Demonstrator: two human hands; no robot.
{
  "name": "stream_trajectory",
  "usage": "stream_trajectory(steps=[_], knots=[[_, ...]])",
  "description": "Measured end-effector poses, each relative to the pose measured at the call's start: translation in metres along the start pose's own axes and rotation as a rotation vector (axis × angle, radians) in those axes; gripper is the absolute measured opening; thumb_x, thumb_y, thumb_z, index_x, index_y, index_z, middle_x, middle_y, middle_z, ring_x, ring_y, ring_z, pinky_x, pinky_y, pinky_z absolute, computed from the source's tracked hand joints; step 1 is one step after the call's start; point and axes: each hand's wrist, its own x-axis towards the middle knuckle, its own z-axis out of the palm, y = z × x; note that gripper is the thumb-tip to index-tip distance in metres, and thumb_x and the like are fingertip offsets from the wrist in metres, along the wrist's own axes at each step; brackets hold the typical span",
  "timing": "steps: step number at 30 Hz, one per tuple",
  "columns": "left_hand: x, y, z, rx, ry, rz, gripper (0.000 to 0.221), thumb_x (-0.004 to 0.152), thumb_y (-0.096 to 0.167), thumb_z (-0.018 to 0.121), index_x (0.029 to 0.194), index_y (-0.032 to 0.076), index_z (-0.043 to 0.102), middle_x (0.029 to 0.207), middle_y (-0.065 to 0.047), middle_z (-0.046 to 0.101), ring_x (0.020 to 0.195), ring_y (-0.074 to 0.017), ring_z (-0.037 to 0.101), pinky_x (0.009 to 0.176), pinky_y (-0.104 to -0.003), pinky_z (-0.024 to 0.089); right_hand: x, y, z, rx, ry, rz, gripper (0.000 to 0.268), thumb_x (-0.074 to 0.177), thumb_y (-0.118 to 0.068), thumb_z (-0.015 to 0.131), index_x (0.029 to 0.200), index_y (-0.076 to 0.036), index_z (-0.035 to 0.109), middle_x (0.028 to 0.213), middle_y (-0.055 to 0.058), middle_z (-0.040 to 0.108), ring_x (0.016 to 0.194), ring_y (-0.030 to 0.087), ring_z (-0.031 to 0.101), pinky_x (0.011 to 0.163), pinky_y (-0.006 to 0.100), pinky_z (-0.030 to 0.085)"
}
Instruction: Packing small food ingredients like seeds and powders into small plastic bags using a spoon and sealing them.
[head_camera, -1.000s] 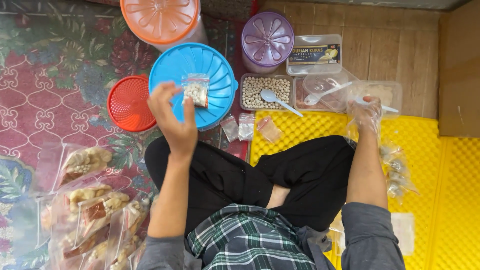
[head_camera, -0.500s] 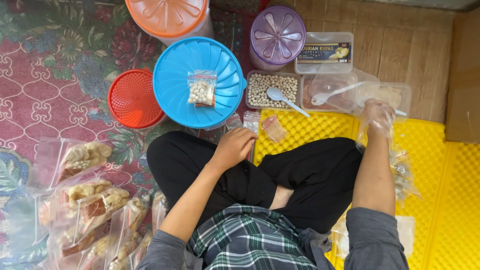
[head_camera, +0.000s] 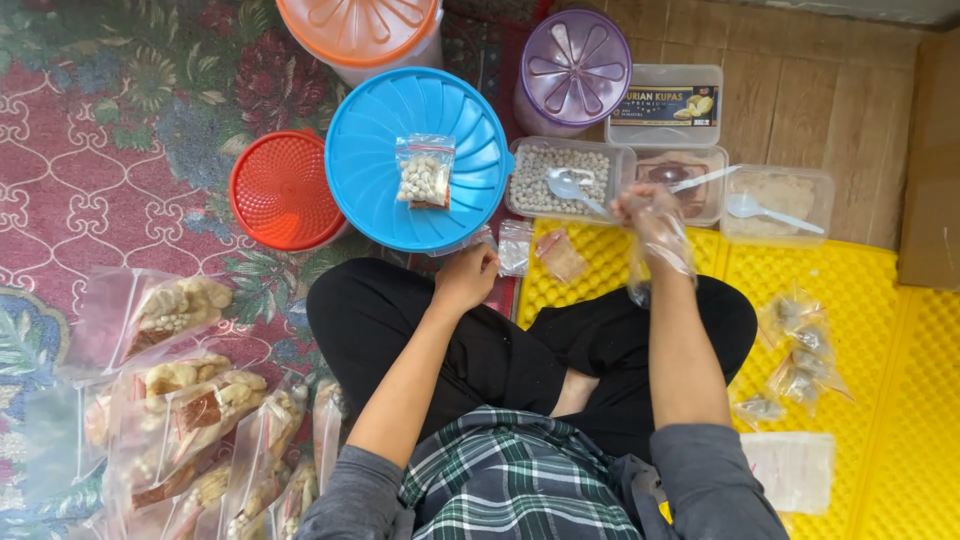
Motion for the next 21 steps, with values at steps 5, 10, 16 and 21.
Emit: stream_trajectory(steps=[5, 10, 16, 21], knots=[[-0.012, 0.017, -0.018, -0.046, -0.048, -0.028, 0.029, 0.098, 0.039, 0.055, 0.116, 0.02, 0.067, 0.112, -0.005, 0.072, 0.119, -0.0316, 0.065, 0.099, -0.05, 0.053, 0.029, 0.028, 0.011, -0.239, -0.007, -0.051, 0.028, 0.087, -0.021, 0.063, 0.115, -0.02, 0.061, 0.091, -0.002, 0.071, 0.09, 0.015, 0.072, 0.081, 0.027, 0.058], [-0.007, 0.015, -0.016, -0.056, -0.07, -0.033, 0.031, 0.096, 0.043, 0.056, 0.116, 0.023, 0.067, 0.111, -0.001, 0.073, 0.119, -0.0275, 0.065, 0.1, -0.046, 0.052, 0.01, 0.02, -0.004, -0.607, 0.211, -0.159, 0.031, 0.084, -0.048, 0.078, 0.109, -0.033, 0.068, 0.084, -0.013, 0.07, 0.1, 0.017, 0.07, 0.093, 0.038, 0.056], [0.028, -0.023, 0.01, -0.144, -0.012, -0.014, 0.035, 0.094, 0.043, 0.06, 0.119, 0.02, 0.069, 0.114, -0.007, 0.075, 0.118, -0.0309, 0.066, 0.1, -0.045, 0.054, -0.05, 0.033, -0.107, -0.361, 0.334, -0.43, 0.021, 0.092, -0.023, 0.075, 0.113, -0.021, 0.072, 0.097, 0.005, 0.074, 0.097, 0.028, 0.071, 0.086, 0.041, 0.056], [0.04, -0.042, 0.022, -0.208, 0.052, -0.014, 0.032, 0.092, 0.036, 0.063, 0.112, 0.014, 0.074, 0.103, -0.015, 0.076, 0.089, -0.0288, 0.076, 0.081, -0.042, 0.059, -0.172, 0.142, -0.276, -0.588, 0.648, -0.27, 0.017, 0.109, -0.018, 0.075, 0.123, -0.008, 0.074, 0.102, 0.017, 0.073, 0.099, 0.037, 0.069, 0.083, 0.049, 0.054]])
